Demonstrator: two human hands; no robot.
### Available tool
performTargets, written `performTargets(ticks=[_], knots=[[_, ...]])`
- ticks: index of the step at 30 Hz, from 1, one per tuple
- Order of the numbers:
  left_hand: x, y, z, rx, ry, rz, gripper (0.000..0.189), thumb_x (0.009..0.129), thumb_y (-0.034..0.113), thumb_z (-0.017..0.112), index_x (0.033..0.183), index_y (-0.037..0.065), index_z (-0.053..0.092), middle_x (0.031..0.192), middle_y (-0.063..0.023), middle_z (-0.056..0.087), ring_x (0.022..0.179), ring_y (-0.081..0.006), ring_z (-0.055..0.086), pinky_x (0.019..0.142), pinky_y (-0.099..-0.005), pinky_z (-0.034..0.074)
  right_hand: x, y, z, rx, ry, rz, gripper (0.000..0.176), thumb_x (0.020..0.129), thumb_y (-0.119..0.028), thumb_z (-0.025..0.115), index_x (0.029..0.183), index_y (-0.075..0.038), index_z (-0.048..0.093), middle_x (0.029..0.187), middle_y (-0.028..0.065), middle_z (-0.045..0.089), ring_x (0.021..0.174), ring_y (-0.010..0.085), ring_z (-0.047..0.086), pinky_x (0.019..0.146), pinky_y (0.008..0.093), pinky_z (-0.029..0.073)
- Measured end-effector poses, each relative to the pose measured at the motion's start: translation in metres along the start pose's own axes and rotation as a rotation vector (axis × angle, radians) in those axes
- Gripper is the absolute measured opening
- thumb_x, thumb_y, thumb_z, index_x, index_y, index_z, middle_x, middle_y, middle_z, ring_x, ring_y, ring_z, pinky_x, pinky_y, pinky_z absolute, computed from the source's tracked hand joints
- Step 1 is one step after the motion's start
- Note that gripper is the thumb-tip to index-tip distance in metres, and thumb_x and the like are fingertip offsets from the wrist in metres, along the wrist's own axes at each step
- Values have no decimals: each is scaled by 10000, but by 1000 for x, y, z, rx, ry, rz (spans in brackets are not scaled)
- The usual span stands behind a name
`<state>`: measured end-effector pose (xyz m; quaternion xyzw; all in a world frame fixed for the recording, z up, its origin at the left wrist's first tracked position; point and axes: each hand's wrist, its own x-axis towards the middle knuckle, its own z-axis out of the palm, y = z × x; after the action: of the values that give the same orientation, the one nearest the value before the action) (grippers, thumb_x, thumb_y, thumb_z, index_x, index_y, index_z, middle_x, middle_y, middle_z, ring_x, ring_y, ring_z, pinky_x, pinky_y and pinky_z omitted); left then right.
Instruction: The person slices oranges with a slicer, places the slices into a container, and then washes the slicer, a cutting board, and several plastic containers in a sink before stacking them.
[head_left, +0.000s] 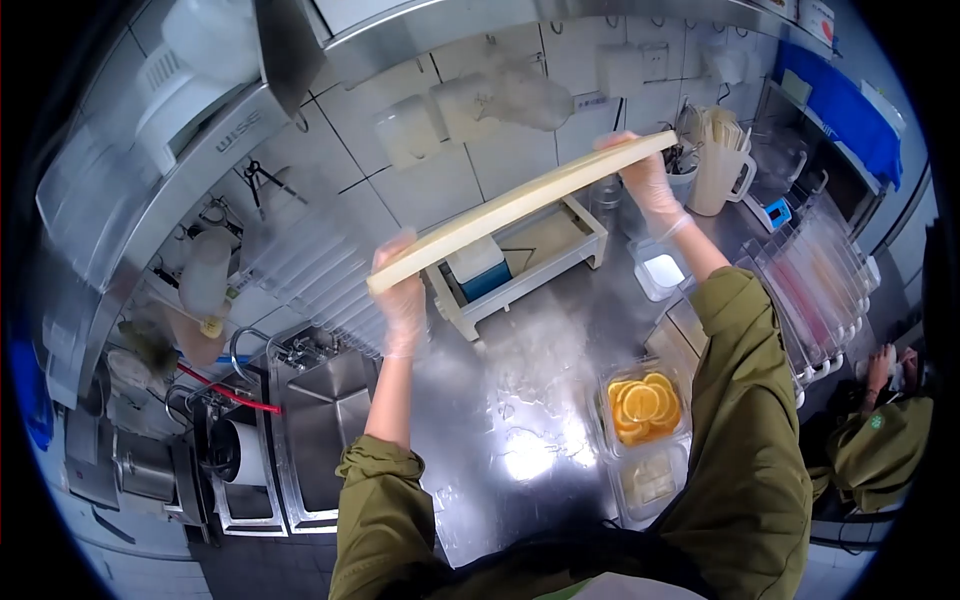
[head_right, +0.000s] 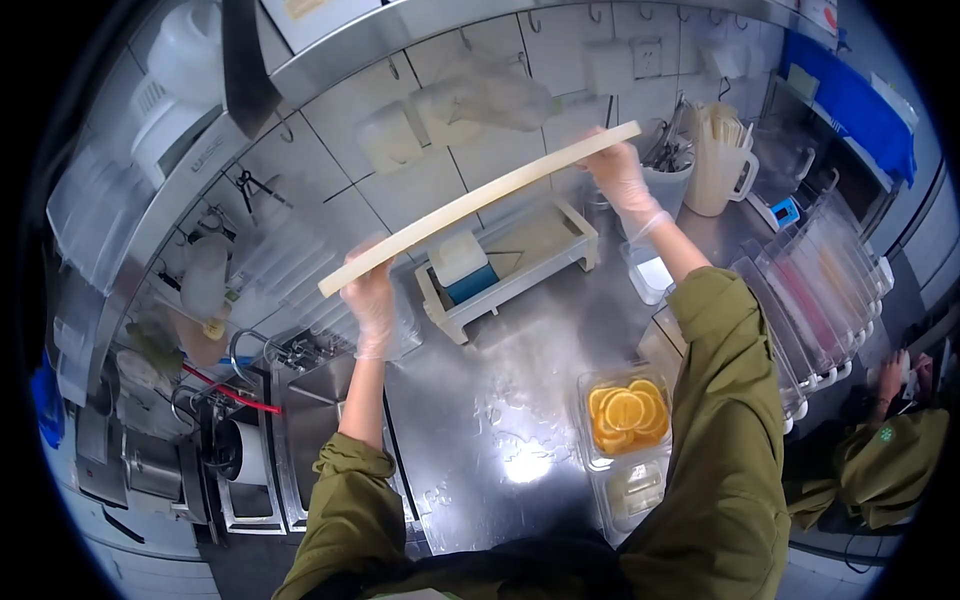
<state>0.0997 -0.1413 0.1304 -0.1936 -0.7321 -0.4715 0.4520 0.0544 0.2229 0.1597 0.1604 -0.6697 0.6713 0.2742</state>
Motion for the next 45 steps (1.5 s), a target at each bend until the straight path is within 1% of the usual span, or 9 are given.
performTargets(ticks=[3, 7, 10, 14, 18, 21, 33, 38, 45], knots=[[-5, -14, 5, 68, 6, -73, 148, 753, -35, 626, 889, 23, 623, 834, -88, 635, 777, -204, 607, 716, -287, 468, 1, 37, 7, -47, -43, 139, 205, 788, 132, 429, 869, -15, 547, 840, 43, 570, 791, 119, 507, 697, 246, 406], [-9, -45, 6, 145, -35, -135, 170, 770, 6, 633, 937, 18, 603, 851, -109, 639, 799, -242, 614, 717, -326, 462, 3, 75, 6, -357, -115, -191, 159, 827, 87, 399, 893, 10, 522, 852, 55, 567, 739, 133, 513, 675, 259, 426], [3, -56, 6, 97, -135, -198, 230, 817, 99, 616, 1020, 5, 563, 922, -153, 633, 879, -297, 608, 762, -357, 452, 8, 83, 14, -456, -122, -85, 114, 850, 37, 419, 908, 30, 517, 905, 78, 571, 838, 141, 523, 763, 258, 421], [12, -48, 8, 127, -178, -259, 328, 879, 260, 537, 1068, -7, 520, 989, -200, 608, 944, -344, 580, 810, -386, 433, 18, 93, 33, -504, 36, -135, 234, 877, -160, 472, 1037, -7, 548, 893, 222, 614, 883, 405, 563, 753, 409, 441], [19, -65, 18, 177, -122, -274, 463, 894, 384, 471, 1111, -25, 475, 1013, -215, 582, 950, -359, 554, 827, -399, 414, 27, 81, 45, -503, 37, -259, 222, 864, -36, 453, 1082, 7, 443, 956, 164, 566, 890, 292, 546, 792, 345, 421], [21, -78, 21, 156, -104, -270, 531, 903, 432, 451, 1137, -45, 452, 1054, -204, 560, 974, -303, 539, 866, -369, 393, 28, 64, 51, -459, -16, -220, 352, 889, -161, 438, 1196, 9, 414, 1179, 247, 475, 1085, 419, 444, 897, 426, 375], [31, -80, 14, 231, -100, -327, 435, 890, 340, 494, 1117, -29, 456, 1029, -231, 575, 967, -391, 553, 836, -418, 422, 29, 73, 56, -602, -39, -104, 357, 901, -176, 424, 1213, -3, 418, 1147, 257, 493, 1064, 426, 453, 877, 462, 385], [21, -100, 28, 267, -91, -399, 412, 902, 275, 470, 1168, -35, 418, 1113, -253, 526, 1032, -404, 509, 879, -423, 395, 23, 87, 65, -564, 2, -113, 233, 866, -105, 485, 1065, 15, 470, 921, 202, 570, 870, 330, 551, 771, 368, 428], [-6, -141, 35, -52, -67, -479, 501, 907, 339, 486, 1242, -19, 383, 1206, -147, 495, 1112, -244, 466, 946, -330, 347, 50, 94, 32, -659, -269, 61, 256, 856, -52, 459, 1099, 18, 503, 976, 191, 591, 956, 293, 562, 863, 328, 415]])
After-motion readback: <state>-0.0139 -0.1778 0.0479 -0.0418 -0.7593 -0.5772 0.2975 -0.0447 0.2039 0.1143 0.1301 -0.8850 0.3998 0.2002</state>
